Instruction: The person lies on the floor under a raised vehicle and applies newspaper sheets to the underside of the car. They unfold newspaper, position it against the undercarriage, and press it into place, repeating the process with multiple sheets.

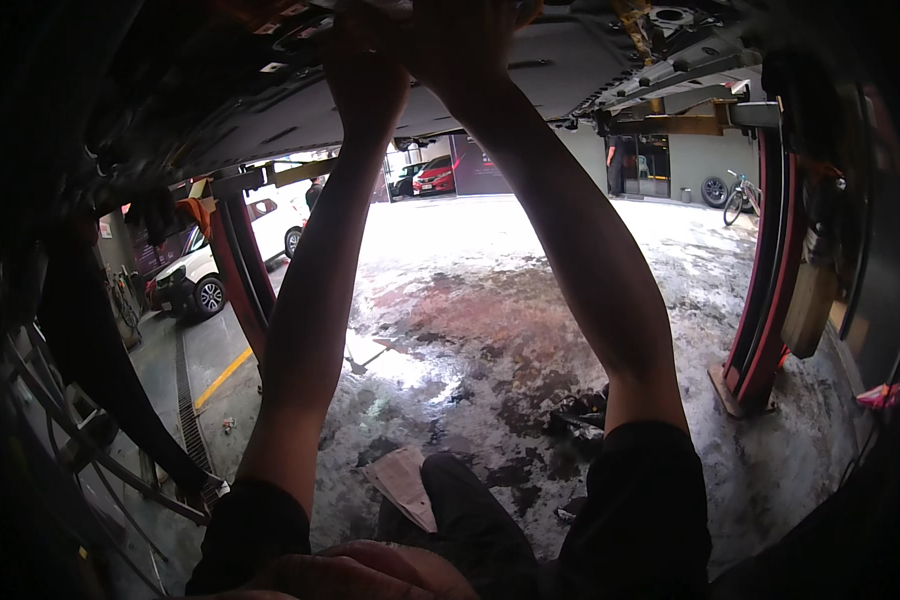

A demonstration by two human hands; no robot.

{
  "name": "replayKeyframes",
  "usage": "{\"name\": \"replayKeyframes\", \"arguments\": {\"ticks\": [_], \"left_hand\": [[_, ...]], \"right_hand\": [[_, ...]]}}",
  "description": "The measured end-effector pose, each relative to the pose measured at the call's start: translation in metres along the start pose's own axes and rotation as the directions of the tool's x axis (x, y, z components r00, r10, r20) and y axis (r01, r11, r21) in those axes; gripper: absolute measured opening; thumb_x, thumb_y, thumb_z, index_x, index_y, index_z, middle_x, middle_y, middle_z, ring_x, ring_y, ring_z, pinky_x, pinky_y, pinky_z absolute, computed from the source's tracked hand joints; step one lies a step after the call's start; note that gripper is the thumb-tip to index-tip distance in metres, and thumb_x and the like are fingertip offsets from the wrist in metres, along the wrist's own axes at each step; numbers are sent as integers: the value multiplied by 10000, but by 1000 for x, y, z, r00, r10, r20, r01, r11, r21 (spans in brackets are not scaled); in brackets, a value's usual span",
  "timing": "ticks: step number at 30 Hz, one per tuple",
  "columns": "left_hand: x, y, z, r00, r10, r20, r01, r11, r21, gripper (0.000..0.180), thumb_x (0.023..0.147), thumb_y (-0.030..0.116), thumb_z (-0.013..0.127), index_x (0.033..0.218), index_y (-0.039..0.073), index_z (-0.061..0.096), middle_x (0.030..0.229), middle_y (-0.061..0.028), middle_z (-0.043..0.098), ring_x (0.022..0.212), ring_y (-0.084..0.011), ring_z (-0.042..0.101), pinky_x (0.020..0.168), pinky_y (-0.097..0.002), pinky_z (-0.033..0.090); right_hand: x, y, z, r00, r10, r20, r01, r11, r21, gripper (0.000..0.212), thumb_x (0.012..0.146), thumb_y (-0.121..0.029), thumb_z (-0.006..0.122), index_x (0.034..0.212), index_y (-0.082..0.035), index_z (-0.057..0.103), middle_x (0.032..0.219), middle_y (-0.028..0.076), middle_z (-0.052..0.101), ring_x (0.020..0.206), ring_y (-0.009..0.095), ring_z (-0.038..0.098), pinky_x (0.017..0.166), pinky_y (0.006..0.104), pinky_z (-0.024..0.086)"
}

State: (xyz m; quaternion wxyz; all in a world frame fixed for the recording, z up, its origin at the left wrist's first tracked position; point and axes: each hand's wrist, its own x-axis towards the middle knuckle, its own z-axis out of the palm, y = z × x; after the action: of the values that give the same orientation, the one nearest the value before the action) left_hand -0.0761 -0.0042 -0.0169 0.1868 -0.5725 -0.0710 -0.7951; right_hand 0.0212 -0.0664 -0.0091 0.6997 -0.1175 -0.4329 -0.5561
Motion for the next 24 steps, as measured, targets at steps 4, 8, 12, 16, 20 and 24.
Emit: {"name": "replayKeyframes", "arguments": {"ticks": [4,8,12,16,20,24], "left_hand": [[-14,3,-16,977,186,-102,-197,973,-117,240,946,105,641,1168,12,643,995,-119,710,935,-246,713,820,-387,571],[-17,42,-28,993,39,-113,-70,956,-286,411,1053,215,524,1398,-5,486,1303,-207,611,1136,-352,636,954,-450,517],[-7,50,-30,1000,-4,-19,-1,976,-217,557,1058,242,491,1546,-1,378,1438,-231,474,1329,-373,500,1099,-474,417],[-5,36,-27,1000,-17,-3,16,982,-190,585,1030,184,484,1570,-4,364,1561,-235,396,1404,-403,445,1159,-467,374],[-6,25,-30,976,193,-103,-208,962,-174,654,986,127,537,1591,10,317,1600,-236,357,1428,-404,430,1181,-460,377],[-42,36,-63,988,95,-122,-133,925,-357,584,983,118,599,1527,58,392,1489,-178,492,1306,-297,541,1081,-404,465]], "right_hand": [[8,1,27,999,-20,-44,18,999,-45,650,806,-526,814,1221,-79,588,811,101,735,707,317,733,622,456,555],[6,3,30,990,-71,-123,75,997,30,558,797,-412,856,1170,-91,592,788,61,714,683,280,715,573,426,535],[8,1,23,999,-36,0,36,987,159,485,801,-345,862,1120,-86,606,785,68,659,687,281,681,597,419,512],[-9,0,-13,976,16,216,-95,928,360,422,864,-321,794,1194,-112,634,767,40,626,647,192,623,601,326,484],[-46,7,-62,855,156,494,-344,885,315,452,1040,-342,546,1455,-163,536,643,-13,534,502,54,478,486,234,399],[-85,-32,-125,558,385,735,-674,727,131,658,989,-222,438,1629,-168,298,683,9,531,505,67,436,451,244,382]]}}
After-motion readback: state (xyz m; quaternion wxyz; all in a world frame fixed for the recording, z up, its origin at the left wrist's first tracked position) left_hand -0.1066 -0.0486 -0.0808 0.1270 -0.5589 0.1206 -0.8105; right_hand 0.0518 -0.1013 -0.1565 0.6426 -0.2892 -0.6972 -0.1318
